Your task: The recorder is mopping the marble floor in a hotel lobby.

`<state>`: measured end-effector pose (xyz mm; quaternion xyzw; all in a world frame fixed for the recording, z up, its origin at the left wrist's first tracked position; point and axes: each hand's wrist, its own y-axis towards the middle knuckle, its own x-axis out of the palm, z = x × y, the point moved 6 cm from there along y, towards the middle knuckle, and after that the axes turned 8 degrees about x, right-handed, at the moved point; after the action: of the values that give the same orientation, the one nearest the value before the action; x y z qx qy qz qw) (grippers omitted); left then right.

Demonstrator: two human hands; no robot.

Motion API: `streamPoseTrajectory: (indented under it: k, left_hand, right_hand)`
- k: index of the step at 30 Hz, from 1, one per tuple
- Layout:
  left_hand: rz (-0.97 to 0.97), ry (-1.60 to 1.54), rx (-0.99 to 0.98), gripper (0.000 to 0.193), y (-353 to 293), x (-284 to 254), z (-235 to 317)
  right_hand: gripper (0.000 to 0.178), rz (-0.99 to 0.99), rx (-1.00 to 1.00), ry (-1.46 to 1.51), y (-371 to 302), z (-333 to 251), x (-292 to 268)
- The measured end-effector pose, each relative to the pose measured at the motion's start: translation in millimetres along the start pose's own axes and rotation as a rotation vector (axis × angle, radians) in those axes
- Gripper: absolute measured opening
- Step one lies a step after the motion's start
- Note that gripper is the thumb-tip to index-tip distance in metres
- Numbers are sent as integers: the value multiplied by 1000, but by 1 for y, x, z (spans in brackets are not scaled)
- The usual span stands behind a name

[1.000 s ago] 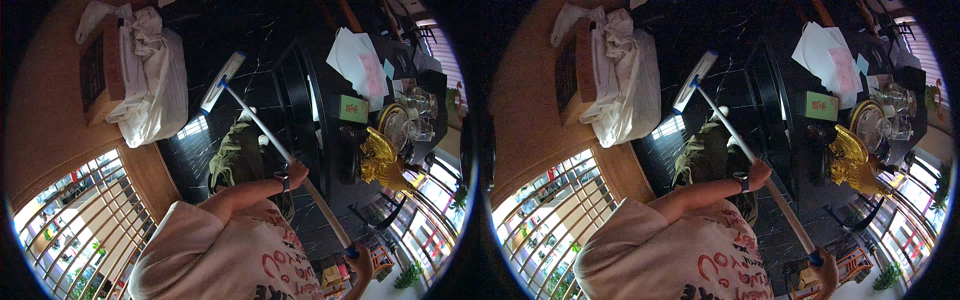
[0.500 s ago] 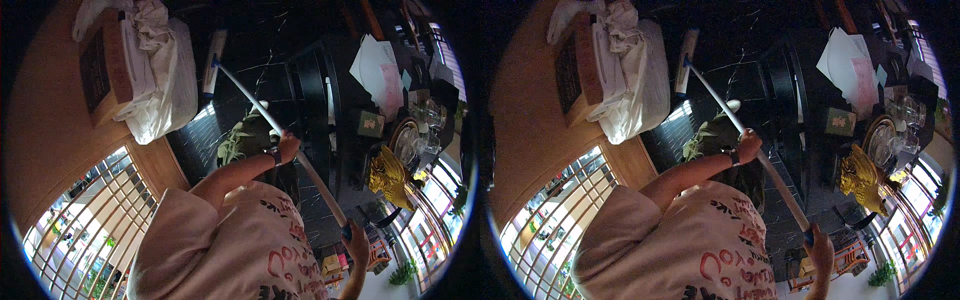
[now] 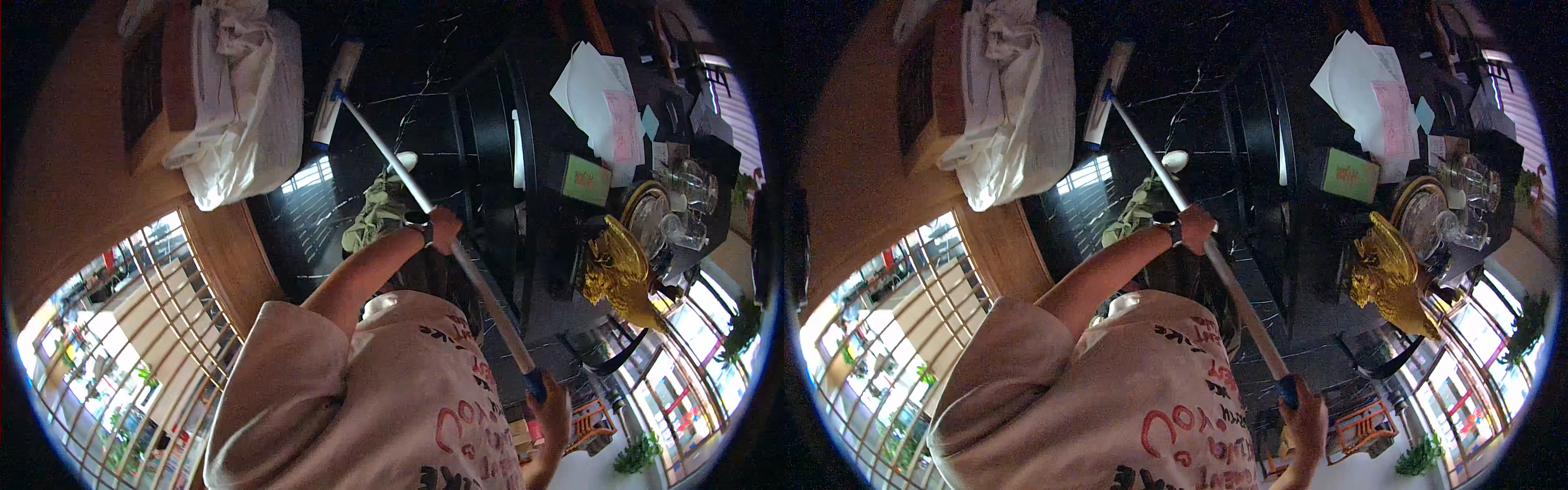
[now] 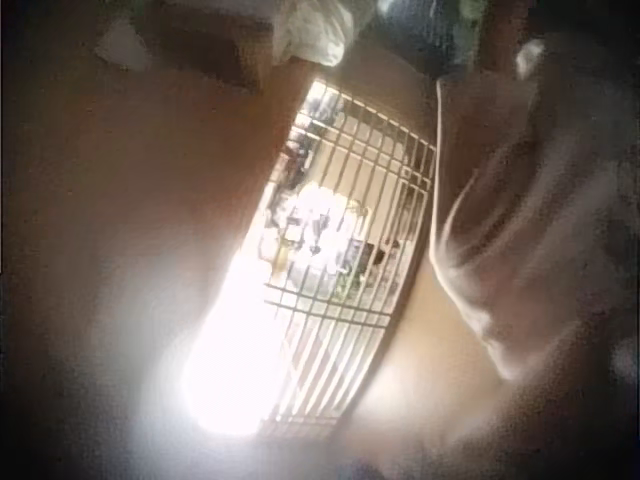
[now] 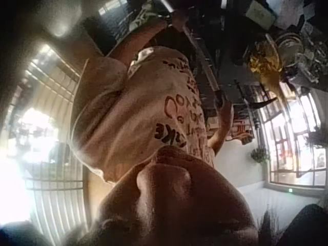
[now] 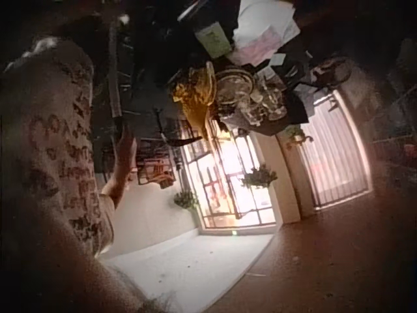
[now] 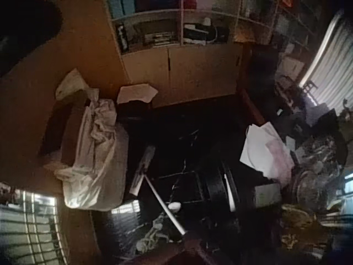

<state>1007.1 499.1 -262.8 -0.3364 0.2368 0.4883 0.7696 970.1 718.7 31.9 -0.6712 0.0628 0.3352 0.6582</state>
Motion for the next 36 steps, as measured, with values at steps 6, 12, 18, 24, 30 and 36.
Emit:
streamPoseTrajectory:
  k: [6, 12, 18, 24, 30, 36]
  left_hand:
    - [227, -195, -69, 31, 57, 49, 94]
    - [432, -211, -154, 26, 29, 59, 150]
    - [355, -301, -230, 26, 7, 83, 147]
    - [455, -313, -236, 23, -33, 98, 118]
    - [589, -421, -78, 25, -55, 72, 104]
    - [588, -195, -622, 28, -66, 128, 68]
  right_hand:
    - [51, 275, 35, -220, -14, 110, -34]
    - [53, 285, 25, -301, -30, 152, -37]
    - [60, 239, -58, -428, -19, 147, -30]
    - [56, 235, -201, -453, -19, 88, -24]
    - [50, 474, -215, -519, -44, 51, -32]
    - [46, 495, -110, -592, -45, 54, -30]
